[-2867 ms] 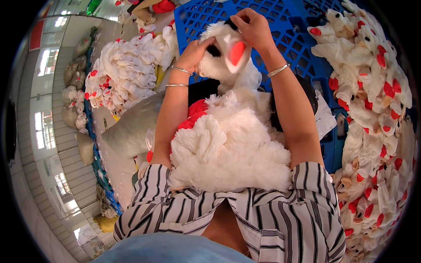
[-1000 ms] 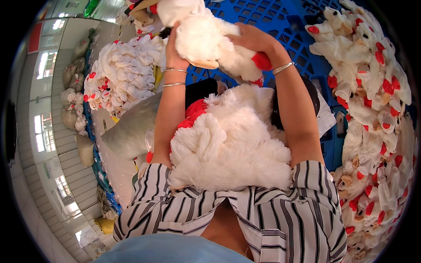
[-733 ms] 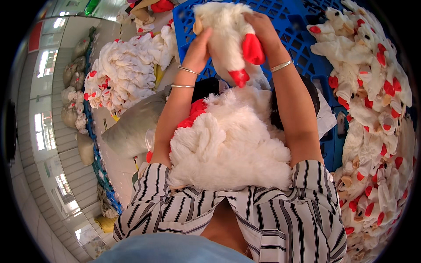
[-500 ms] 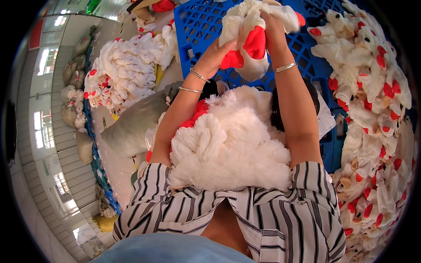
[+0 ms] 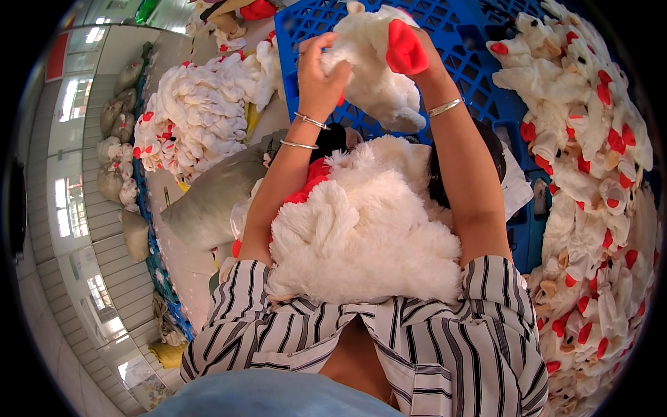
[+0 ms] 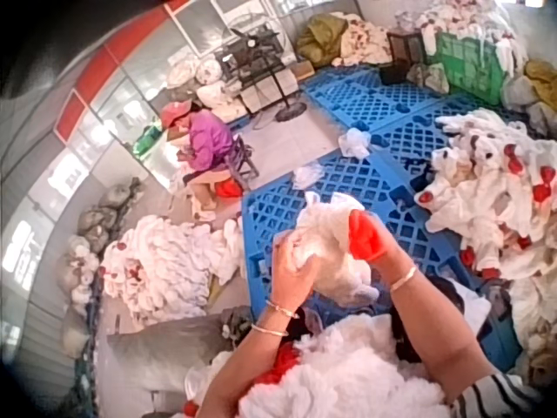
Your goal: The person assembles white stuffed dog toys by hand in a factory setting. They pick up the plush bodies and red fabric pieces, insert the red parts into the bodies, and manipulate the toys to shape them. The person works continuously with a pile of finished toys accumulating on a blue crate.
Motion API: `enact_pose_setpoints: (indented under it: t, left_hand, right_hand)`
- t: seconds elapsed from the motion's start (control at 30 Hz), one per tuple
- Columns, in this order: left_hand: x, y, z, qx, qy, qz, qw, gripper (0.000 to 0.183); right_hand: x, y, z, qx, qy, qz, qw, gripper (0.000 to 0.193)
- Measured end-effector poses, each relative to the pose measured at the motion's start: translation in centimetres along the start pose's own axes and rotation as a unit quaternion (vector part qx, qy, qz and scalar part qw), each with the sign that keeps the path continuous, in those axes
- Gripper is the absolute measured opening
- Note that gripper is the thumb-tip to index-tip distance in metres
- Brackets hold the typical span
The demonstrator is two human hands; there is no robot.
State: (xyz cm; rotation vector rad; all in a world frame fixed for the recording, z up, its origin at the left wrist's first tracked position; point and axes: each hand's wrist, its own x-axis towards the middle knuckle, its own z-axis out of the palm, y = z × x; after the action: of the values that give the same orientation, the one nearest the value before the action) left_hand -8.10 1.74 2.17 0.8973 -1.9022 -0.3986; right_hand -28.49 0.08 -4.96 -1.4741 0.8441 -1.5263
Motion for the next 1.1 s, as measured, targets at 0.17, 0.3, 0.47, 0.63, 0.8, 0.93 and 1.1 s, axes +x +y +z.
enact_pose_setpoints:
  t: [0.17,0.3,0.47,0.63,0.8,0.93,1.1]
  left_hand:
    - [0.2,2.1,0.3,-0.011,-0.059,0.071,0.996,0.048]
    - [-0.3,2.7,0.8,-0.006,-0.1,0.095,0.99,0.045]
    - [-0.9,0.6,1.1,-0.023,-0.104,-0.01,0.994,0.045]
    - [-0.8,1.0,0.9,-0.025,-0.112,-0.094,0.989,0.036]
    - [-1.3,0.2,0.8,-0.108,-0.09,-0.167,0.976,0.021]
    - [-0.8,-0.9,1.0,-0.151,-0.09,-0.219,0.96,0.018]
    - [-0.6,-1.9,-0.4,-0.255,-0.058,-0.353,0.898,0.024]
  right_hand:
    - [0.0,0.9,1.5,-0.087,-0.031,-0.051,0.994,0.028]
    - [0.2,1.7,2.6,0.061,-0.023,0.057,0.996,0.028]
    - [-0.1,0.8,4.1,-0.023,-0.041,0.019,0.999,0.027]
    - [-0.5,0.1,4.1,0.04,-0.009,0.058,0.997,0.034]
    - [-0.2,-2.2,5.0,0.044,-0.052,0.224,0.972,0.033]
    - [-0.1,0.1,3.9,-0.181,-0.044,0.149,0.971,0.028]
    - [1.1,-3.6,4.5,-0.117,0.038,0.155,0.98,0.03]
